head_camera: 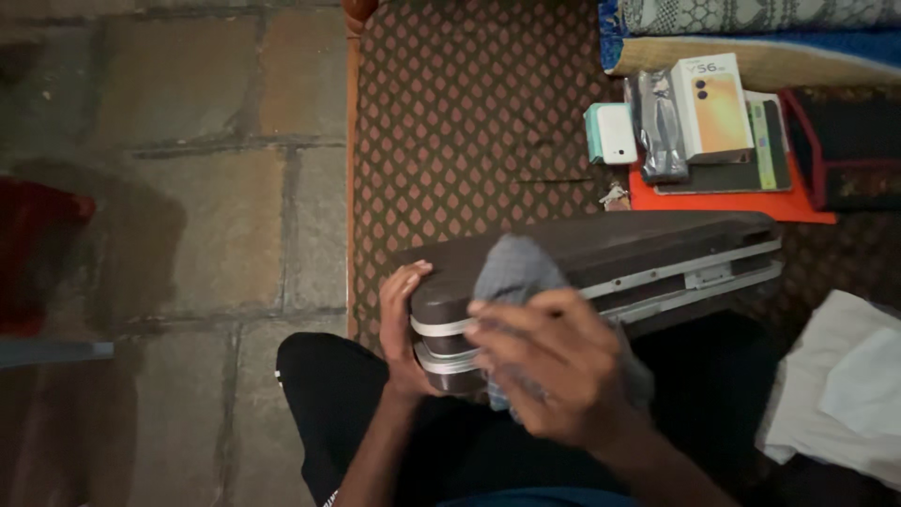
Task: The person wipes the interior and exterior surfaces of a briefcase using a cloth.
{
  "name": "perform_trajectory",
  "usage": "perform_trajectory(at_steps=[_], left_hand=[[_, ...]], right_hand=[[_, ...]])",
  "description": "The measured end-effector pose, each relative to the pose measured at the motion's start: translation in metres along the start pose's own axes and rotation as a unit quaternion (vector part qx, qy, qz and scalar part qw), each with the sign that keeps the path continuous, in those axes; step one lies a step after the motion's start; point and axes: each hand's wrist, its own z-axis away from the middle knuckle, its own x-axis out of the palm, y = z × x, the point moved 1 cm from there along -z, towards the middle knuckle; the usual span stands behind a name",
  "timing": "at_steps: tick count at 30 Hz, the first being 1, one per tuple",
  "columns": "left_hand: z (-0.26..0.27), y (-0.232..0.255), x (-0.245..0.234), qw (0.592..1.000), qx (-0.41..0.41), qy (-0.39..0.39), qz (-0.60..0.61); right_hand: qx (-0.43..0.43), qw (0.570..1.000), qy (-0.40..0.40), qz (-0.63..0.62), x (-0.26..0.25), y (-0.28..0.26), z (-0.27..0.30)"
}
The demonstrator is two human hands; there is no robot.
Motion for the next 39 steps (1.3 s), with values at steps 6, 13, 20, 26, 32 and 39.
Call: perform_trajectory(at_steps=[6,13,20,26,32,39], left_hand=[[-0.004,-0.013,-0.006,1.000,-0.010,0.012,0.019],[-0.017,-0.019,-0.005,0.998,-0.019,0.017,0.052],[0.004,-0.037,-0.014,0.996,-0.048,0.031,0.064],[0.018,-0.071,-0.030,0.995,-0.058,0.062,0.056],[0.012,-0.071,-0.025,0.993,-0.060,0.054,0.084],[0.023,-0.078,-0.034,0.989,-0.047,0.053,0.130]], right_hand=[[0.065,0.990,-0.042,0.119,-0.014,0.023,0.000],[0.202,0.946,0.075,0.242,-0.050,0.084,0.023],[0.093,0.994,0.050,0.014,0.015,0.001,0.015],[0.134,0.947,0.159,0.244,-0.018,0.090,0.040],[0.149,0.971,0.168,0.082,-0.003,0.089,0.030],[0.124,0.983,0.074,0.116,0.003,0.047,0.019]])
